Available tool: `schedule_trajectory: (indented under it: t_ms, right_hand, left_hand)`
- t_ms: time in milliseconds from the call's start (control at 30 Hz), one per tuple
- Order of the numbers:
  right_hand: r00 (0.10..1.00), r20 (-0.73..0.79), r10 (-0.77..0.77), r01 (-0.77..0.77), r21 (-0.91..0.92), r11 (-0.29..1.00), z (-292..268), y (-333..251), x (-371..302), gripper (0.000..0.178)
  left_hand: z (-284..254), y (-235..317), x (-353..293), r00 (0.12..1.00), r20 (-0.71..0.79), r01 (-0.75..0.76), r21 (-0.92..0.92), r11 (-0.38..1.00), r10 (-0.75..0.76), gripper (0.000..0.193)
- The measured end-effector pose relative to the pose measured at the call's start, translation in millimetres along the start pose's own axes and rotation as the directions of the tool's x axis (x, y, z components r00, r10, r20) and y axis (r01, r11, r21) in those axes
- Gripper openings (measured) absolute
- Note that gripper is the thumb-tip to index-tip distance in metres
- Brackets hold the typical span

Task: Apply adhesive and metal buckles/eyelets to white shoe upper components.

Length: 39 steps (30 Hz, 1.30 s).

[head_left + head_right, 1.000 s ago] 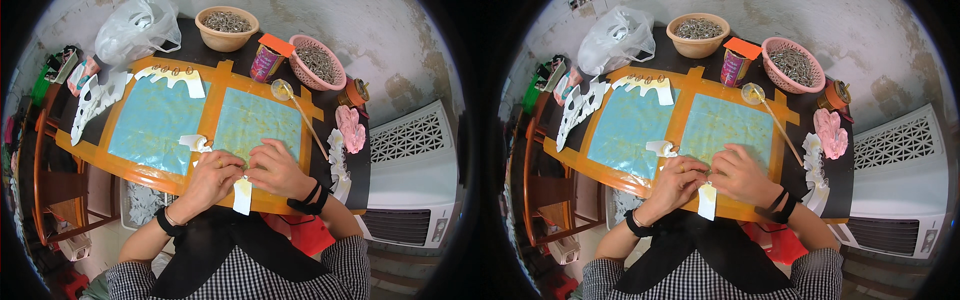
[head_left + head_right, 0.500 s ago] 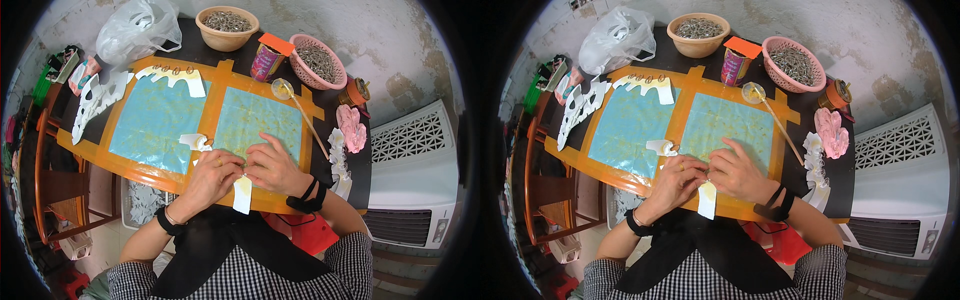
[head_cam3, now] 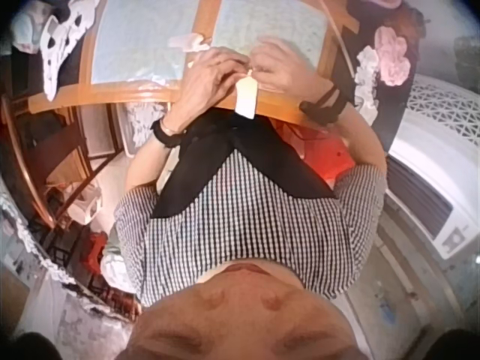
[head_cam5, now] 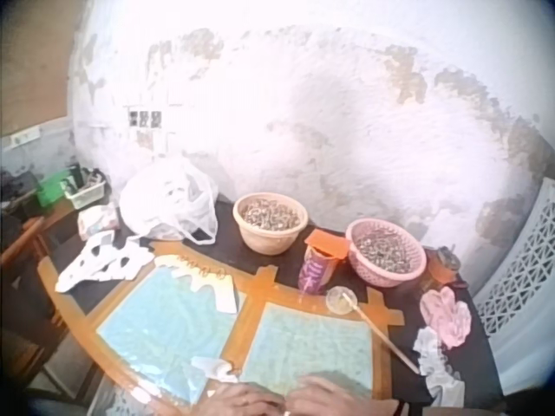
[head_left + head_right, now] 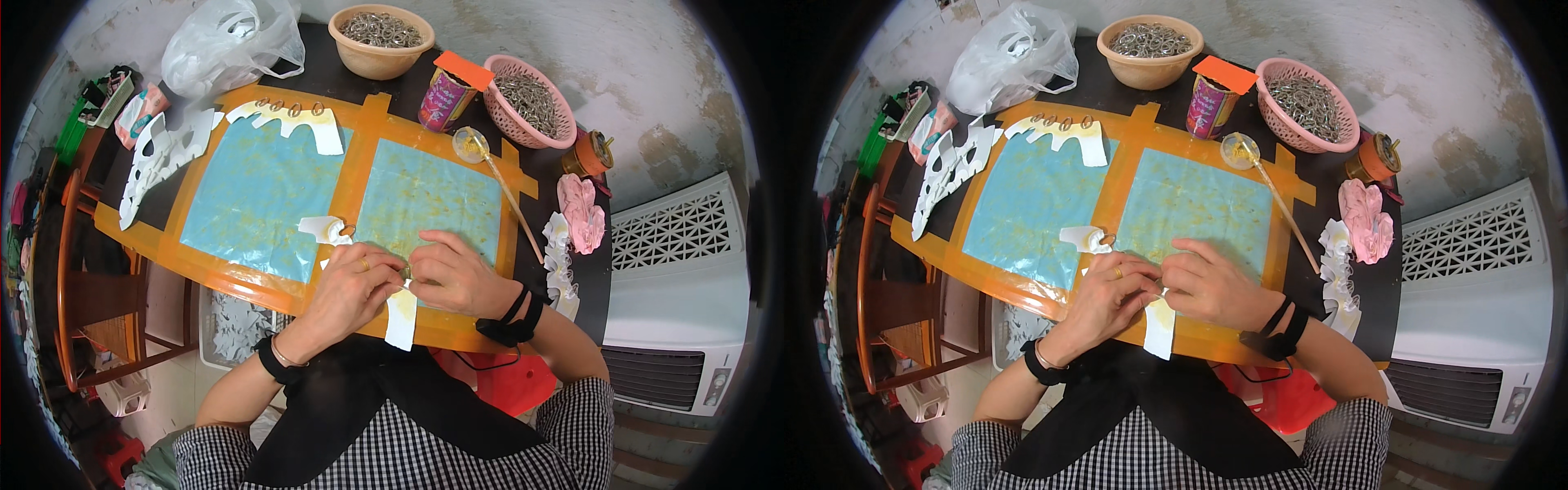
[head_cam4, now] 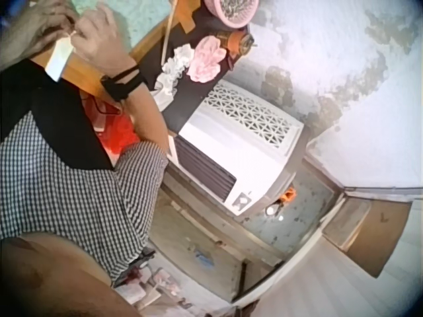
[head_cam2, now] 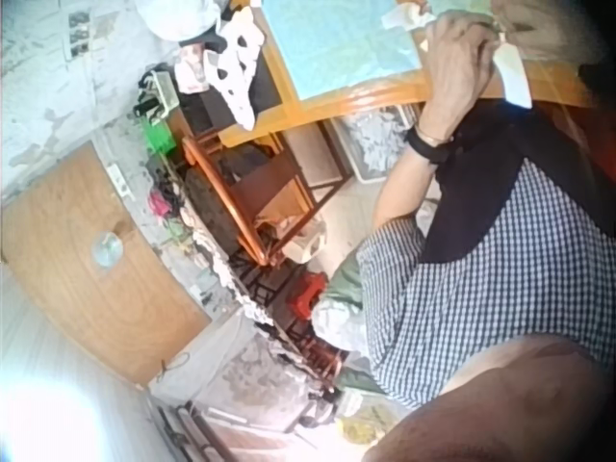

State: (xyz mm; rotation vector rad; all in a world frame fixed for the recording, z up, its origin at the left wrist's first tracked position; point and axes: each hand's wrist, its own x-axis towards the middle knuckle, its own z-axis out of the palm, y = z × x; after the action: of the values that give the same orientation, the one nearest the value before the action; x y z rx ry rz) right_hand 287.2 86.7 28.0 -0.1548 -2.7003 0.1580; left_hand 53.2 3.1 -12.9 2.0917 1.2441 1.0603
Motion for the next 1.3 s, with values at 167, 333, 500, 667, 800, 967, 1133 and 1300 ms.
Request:
schedule_trajectory:
  t_ms: [167, 333, 500, 667, 800, 967, 1133, 1300]
  right_hand:
    - [0.997, 0.046, -0.064, 0.068, -0.087, 0.994, -3.3, 1.4, -0.9, 0.010]
    - [0.994, 0.060, -0.087, 0.093, -0.089, 0.992, -2.8, 2.6, -0.6, 0.010]
    - [0.994, 0.056, -0.093, 0.096, -0.050, 0.994, -0.7, 5.4, 0.9, 0.010]
    - [0.996, 0.037, -0.083, 0.084, -0.042, 0.996, -3.1, 4.2, 4.3, 0.013]
    - [0.995, 0.073, -0.068, 0.072, -0.061, 0.995, -8.4, 2.1, 2.3, 0.014]
    - [0.997, 0.072, -0.022, 0.027, -0.072, 0.997, -10.8, -1.6, -5.0, 0.016]
    - [1.000, 0.029, 0.000, 0.002, -0.054, 0.999, -10.4, -3.8, -8.8, 0.015]
    - [0.998, -0.033, 0.049, -0.048, 0.012, 0.999, -1.0, -10.3, -11.2, 0.014]
  left_hand:
    - [-0.4, 0.5, 1.6, 1.000, -0.002, -0.011, 0.009, 1.000, 0.011, 0.011]
    - [-0.7, 0.4, 1.2, 1.000, 0.009, -0.006, 0.017, 1.000, 0.006, 0.011]
    - [-1.2, 0.4, 1.2, 1.000, 0.011, 0.000, 0.018, 1.000, 0.000, 0.011]
    - [-1.7, 1.4, 1.2, 1.000, 0.017, -0.006, 0.033, 0.999, 0.006, 0.010]
    - [-2.2, 2.7, 2.5, 0.999, 0.031, -0.020, 0.035, 0.999, 0.019, 0.010]
    - [-7.0, 4.5, 0.9, 0.997, 0.078, -0.026, 0.073, 0.997, 0.020, 0.012]
    - [-15.4, 11.2, 3.9, 0.986, 0.150, -0.091, 0.114, 0.989, 0.073, 0.024]
    - [-20.4, 6.1, 3.4, 0.962, 0.184, -0.235, 0.179, 0.955, 0.202, 0.029]
